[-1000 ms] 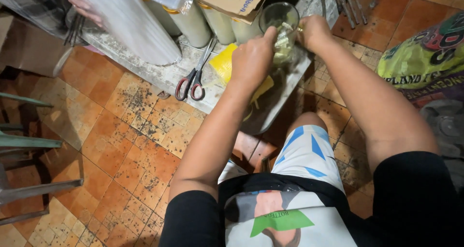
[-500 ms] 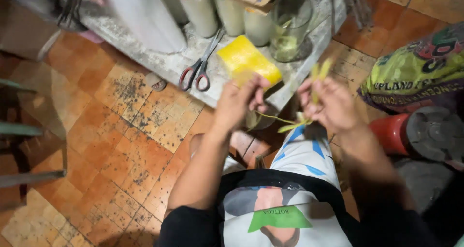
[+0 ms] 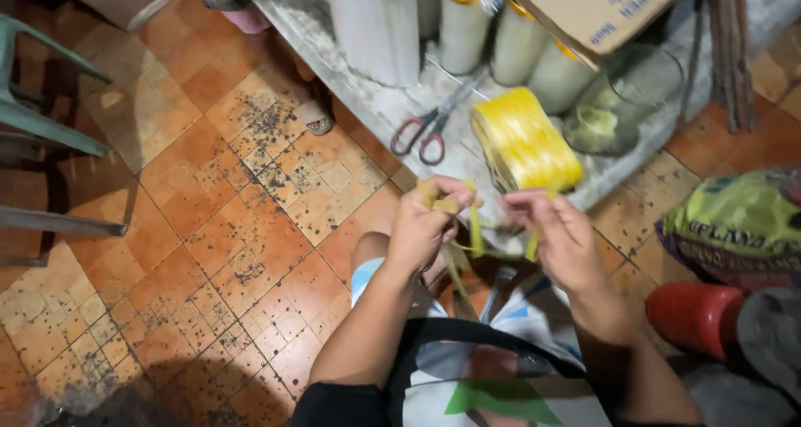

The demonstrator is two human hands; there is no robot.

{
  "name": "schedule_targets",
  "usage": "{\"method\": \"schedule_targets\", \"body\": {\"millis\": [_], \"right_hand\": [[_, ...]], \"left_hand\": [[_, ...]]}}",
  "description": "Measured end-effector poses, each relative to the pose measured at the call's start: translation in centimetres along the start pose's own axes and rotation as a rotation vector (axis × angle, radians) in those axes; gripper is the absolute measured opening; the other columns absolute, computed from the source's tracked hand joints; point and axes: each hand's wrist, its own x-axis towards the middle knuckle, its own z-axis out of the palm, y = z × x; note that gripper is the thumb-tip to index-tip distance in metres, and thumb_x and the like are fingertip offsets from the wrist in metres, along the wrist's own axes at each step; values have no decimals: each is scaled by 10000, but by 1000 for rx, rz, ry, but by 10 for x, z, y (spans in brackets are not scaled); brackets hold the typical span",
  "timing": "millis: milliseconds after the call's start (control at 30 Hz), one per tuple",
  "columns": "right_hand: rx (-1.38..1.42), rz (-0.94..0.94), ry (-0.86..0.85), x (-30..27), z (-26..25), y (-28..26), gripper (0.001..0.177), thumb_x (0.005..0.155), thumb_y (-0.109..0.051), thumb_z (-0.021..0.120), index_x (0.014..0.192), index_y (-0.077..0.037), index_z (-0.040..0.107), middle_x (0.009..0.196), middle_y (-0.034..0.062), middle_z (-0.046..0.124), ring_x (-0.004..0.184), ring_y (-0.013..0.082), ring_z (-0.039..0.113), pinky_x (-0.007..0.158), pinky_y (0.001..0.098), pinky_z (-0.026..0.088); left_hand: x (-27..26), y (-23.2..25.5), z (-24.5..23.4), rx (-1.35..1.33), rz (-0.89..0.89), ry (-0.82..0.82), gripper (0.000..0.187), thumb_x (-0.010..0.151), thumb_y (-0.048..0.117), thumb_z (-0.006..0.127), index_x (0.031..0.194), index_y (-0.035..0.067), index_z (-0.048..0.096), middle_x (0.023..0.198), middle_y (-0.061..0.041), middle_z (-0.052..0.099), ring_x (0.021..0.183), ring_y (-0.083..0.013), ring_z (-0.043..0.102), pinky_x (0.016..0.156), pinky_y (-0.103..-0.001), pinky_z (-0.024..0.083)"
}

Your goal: Cutting and separating yellow plastic strings from a bundle using scissors

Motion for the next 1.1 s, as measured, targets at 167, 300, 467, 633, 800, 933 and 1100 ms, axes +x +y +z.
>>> {"method": "schedule_targets", "body": {"millis": [167, 300, 467, 633, 800, 933, 1100], "right_hand": [[494, 218, 96, 30, 8, 19, 321, 1067, -102, 486, 1276, 138, 524, 784, 28, 435, 554, 17, 363, 463, 127, 334], [457, 322, 81, 79, 24, 26, 408, 875, 72, 673, 1261, 143, 560, 825, 84, 529, 528, 61, 420, 426, 188, 370], [409, 452, 316, 153, 34, 20, 216, 812, 122, 763, 948, 13, 635, 859, 112, 582, 525, 93, 452, 398, 185, 374], [423, 652, 326, 199, 46, -27, 200, 816, 138, 768, 968, 72, 658, 674, 51, 466, 478, 94, 355, 405, 231, 336], [308, 669, 325, 221, 51, -42, 186, 791, 98, 808, 924, 50, 686, 688, 66, 525, 451, 60, 444, 355, 214, 360], [280, 682, 353, 222, 63, -65, 317, 800, 66, 834, 1074, 28, 678, 783, 70, 576, 501, 35, 481, 369, 179, 343], [256, 725, 400, 221, 87, -91, 358, 786, 65, 843, 1069, -23, 643, 797, 68, 606, 509, 49, 496, 370, 184, 311]], "left_hand": [[41, 16, -14, 197, 37, 38, 257, 819, 57, 842, 1046, -29, 758, 795, -97, 685, 591, -78, 561, 491, -213, 486], [82, 22, -16, 106, -28, -19, 396, 763, -2, 879, 1136, -5, 745, 892, -117, 775, 720, -74, 678, 652, -208, 582], [136, 68, 0, 372, -4, -113, 356, 804, -26, 838, 1134, 44, 725, 864, -114, 778, 715, -118, 708, 635, -236, 578], [151, 119, 14, 515, -156, 53, 377, 800, 34, 837, 1131, 185, 739, 959, -38, 787, 914, -156, 736, 823, -300, 588], [154, 127, 10, 551, -244, 89, 380, 791, -47, 799, 1098, 170, 743, 1022, -71, 776, 1009, -214, 731, 884, -362, 580], [141, 136, 12, 182, -395, 177, 397, 796, -78, 768, 1159, 62, 689, 1017, -101, 716, 810, -166, 651, 649, -247, 498], [133, 194, 4, 79, -486, 227, 373, 794, -19, 805, 1139, 64, 692, 1049, -103, 716, 678, -135, 657, 432, -158, 424]]}}
